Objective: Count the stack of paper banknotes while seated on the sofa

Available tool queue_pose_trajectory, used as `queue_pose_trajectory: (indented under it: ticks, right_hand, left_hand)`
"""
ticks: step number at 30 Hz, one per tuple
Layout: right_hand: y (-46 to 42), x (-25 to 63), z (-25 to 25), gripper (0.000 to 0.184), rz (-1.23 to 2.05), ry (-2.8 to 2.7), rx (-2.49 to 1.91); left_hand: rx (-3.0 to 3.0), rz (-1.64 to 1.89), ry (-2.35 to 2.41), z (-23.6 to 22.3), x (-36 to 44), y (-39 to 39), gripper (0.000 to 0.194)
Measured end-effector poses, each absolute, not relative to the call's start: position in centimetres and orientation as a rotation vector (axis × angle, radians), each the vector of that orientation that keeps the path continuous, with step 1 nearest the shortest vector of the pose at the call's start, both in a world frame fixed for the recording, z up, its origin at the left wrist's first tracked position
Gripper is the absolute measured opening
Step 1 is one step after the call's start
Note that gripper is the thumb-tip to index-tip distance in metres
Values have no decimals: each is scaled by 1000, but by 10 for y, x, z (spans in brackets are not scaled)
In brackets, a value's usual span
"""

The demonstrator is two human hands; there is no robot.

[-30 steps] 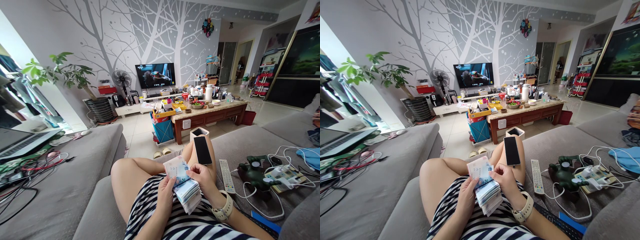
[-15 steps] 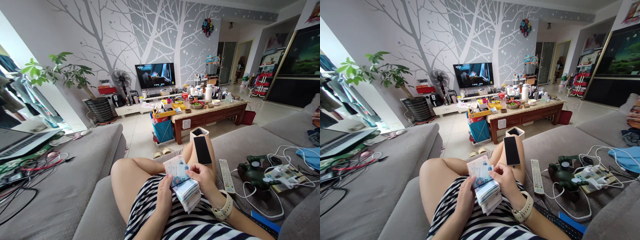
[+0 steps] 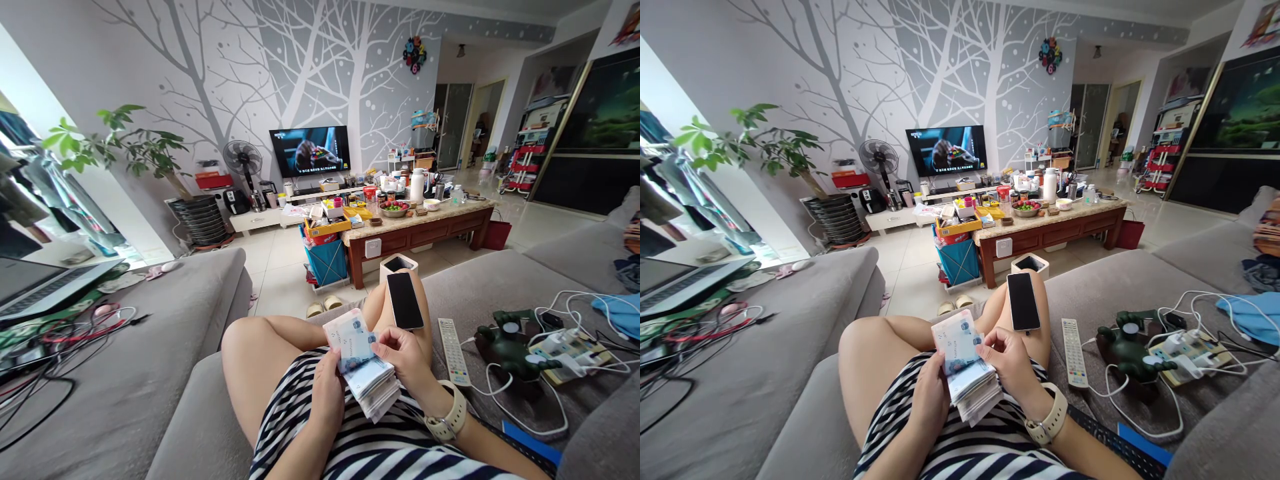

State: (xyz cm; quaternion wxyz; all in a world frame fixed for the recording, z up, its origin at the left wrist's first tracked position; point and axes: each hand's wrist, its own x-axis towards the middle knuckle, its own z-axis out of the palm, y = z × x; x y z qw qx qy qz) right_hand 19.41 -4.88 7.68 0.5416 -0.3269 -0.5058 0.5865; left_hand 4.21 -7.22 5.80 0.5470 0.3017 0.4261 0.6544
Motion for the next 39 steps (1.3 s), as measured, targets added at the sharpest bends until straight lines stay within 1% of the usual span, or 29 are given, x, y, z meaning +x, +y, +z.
queue_pose_trajectory:
  ticks: [6, 11, 17, 25, 31, 39]
  right_hand:
    - [-53, 194, 83, 26, 1439, -1219, -715]
    - [-56, 196, 86, 24, 1451, -1297, -686]
    - [-55, 195, 86, 24, 1442, -1279, -693]
    - [-55, 195, 84, 25, 1424, -1278, -692]
    - [-56, 195, 82, 26, 1420, -1279, -687]
    - [-56, 194, 81, 22, 1434, -1252, -687]
  left_hand:
    - [774, 1548, 1075, 65, 44, -75, 21]
    - [809, 1533, 1100, 70, 45, -76, 23]
    - [820, 1544, 1148, 73, 45, -77, 23]
    - [869, 1545, 1216, 81, 46, -81, 28]
    - [763, 1537, 1086, 71, 45, -78, 19]
    - [652, 1520, 978, 69, 46, -76, 18]
